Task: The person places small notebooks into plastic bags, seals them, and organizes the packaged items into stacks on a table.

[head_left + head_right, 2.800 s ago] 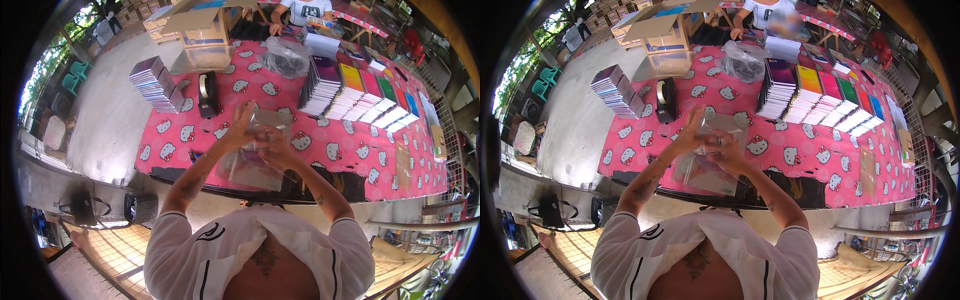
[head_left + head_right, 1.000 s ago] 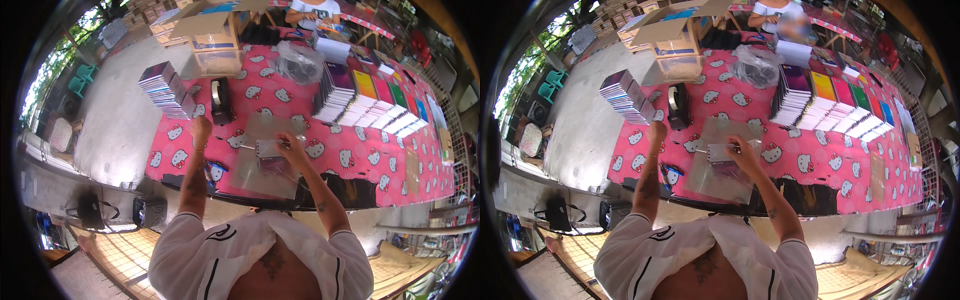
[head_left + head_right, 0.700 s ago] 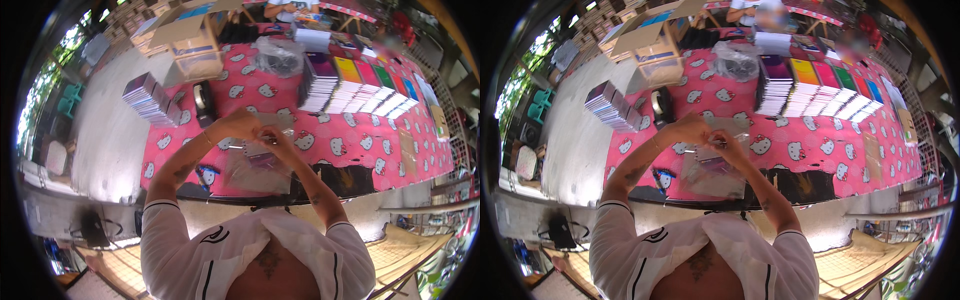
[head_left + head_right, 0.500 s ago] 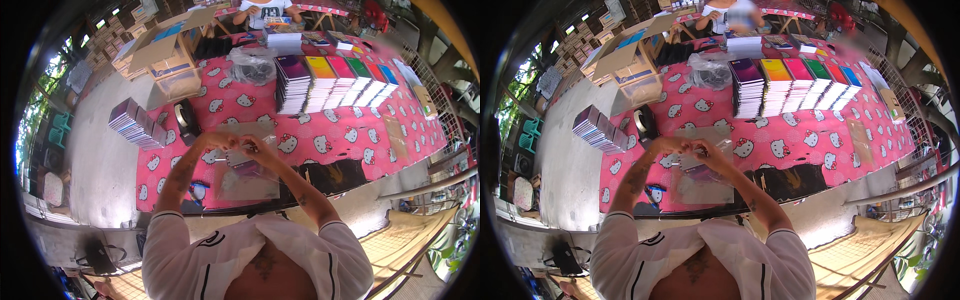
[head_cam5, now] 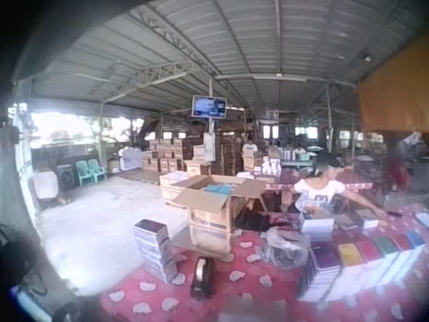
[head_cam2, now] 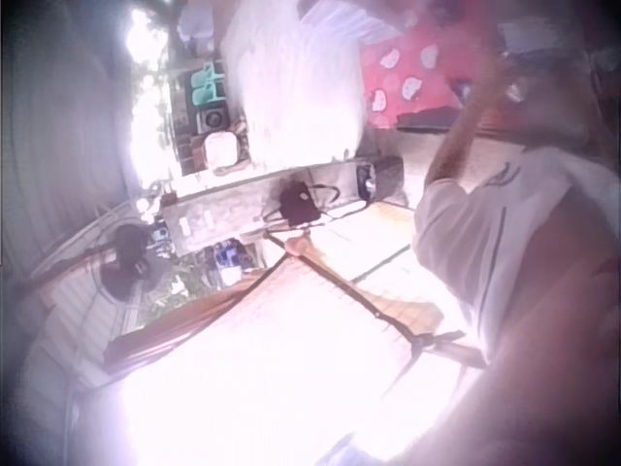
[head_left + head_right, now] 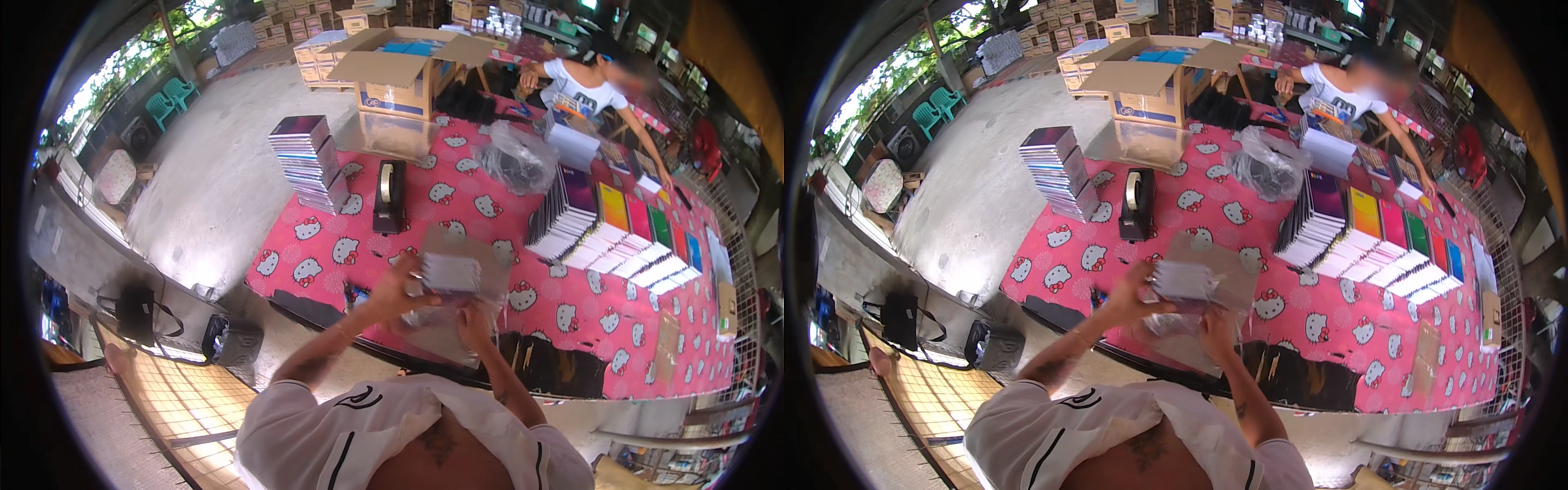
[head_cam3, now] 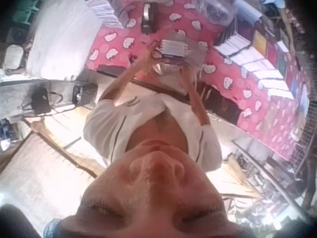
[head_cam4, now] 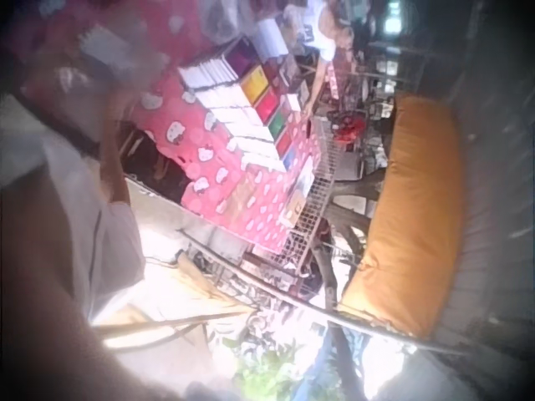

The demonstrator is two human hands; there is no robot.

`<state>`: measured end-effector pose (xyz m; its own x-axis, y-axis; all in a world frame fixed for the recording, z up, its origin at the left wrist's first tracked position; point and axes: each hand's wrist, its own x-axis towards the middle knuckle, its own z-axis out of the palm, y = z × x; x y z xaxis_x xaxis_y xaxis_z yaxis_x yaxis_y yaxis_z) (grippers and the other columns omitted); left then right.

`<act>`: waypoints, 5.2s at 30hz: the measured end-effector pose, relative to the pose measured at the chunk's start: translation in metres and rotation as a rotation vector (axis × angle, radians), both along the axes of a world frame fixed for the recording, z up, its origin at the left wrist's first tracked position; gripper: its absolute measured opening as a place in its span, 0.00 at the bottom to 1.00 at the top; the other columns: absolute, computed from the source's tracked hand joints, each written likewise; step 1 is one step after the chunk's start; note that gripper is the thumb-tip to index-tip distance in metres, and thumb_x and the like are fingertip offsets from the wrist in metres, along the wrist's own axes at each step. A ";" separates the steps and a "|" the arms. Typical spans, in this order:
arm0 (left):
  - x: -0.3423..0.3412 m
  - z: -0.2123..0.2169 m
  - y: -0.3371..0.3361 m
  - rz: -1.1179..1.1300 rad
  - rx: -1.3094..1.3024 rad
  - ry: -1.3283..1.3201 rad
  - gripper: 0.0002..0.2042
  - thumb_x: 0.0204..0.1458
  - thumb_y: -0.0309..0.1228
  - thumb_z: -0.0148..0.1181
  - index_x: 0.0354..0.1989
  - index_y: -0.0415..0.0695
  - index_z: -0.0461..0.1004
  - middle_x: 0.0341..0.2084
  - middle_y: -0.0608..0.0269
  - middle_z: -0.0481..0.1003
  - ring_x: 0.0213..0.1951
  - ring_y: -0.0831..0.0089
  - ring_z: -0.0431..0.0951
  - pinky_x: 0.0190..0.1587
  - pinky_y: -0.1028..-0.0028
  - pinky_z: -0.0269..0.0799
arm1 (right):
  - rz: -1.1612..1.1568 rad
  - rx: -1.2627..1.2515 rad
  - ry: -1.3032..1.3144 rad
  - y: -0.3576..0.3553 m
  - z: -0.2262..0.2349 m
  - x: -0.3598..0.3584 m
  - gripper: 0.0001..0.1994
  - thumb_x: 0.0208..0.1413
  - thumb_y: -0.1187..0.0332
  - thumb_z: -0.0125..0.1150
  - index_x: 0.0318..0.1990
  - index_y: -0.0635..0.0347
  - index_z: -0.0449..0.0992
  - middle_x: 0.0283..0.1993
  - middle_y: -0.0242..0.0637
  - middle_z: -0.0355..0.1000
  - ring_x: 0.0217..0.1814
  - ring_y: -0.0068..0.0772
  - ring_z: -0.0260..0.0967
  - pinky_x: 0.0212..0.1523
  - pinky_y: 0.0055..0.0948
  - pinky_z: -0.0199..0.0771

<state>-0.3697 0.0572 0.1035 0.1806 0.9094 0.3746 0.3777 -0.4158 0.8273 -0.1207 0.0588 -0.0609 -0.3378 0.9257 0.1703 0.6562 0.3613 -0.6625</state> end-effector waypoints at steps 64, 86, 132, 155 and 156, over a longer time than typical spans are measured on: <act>-0.326 0.005 0.239 1.105 0.038 -0.621 0.43 0.64 0.62 0.28 0.63 0.27 0.64 0.60 0.39 0.69 0.61 0.50 0.69 0.65 0.63 0.59 | -0.033 0.180 -0.212 -0.030 0.049 -0.016 0.26 0.53 0.55 0.65 0.59 0.52 0.72 0.65 0.37 0.61 0.70 0.45 0.56 0.66 0.49 0.57; -0.036 -0.095 -0.050 0.485 0.078 0.745 0.26 0.51 0.33 0.61 0.61 0.46 0.68 0.50 0.44 0.68 0.52 0.45 0.67 0.52 0.46 0.63 | 0.078 0.204 -0.255 0.033 0.062 -0.011 0.31 0.54 0.53 0.64 0.64 0.52 0.67 0.69 0.43 0.57 0.74 0.48 0.50 0.71 0.56 0.49; 0.588 0.073 0.036 -0.236 0.722 0.511 0.08 0.48 0.32 0.65 0.34 0.43 0.75 0.23 0.61 0.74 0.25 0.65 0.75 0.30 0.64 0.72 | -0.378 0.263 0.169 -0.072 0.055 0.519 0.10 0.53 0.75 0.59 0.44 0.61 0.78 0.41 0.44 0.75 0.45 0.46 0.73 0.46 0.46 0.66; 0.514 0.048 0.043 -0.430 -0.199 0.811 0.12 0.59 0.39 0.56 0.38 0.42 0.77 0.18 0.47 0.76 0.23 0.48 0.80 0.30 0.54 0.74 | -0.228 -0.010 -0.002 -0.064 0.072 0.483 0.21 0.50 0.71 0.64 0.54 0.54 0.76 0.53 0.37 0.71 0.54 0.47 0.69 0.51 0.47 0.67; 0.530 0.020 0.052 -0.534 -0.375 0.948 0.13 0.58 0.40 0.55 0.34 0.41 0.76 0.19 0.46 0.76 0.25 0.47 0.80 0.32 0.54 0.75 | -0.271 0.110 0.100 -0.036 0.095 0.486 0.21 0.50 0.73 0.63 0.55 0.56 0.75 0.52 0.40 0.72 0.53 0.50 0.69 0.51 0.47 0.67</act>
<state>0.1600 0.1095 0.1239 0.6410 0.6576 -0.3958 0.7641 -0.4980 0.4101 0.3658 0.0226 0.0339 -0.0577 0.9539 0.2947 0.6717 0.2555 -0.6954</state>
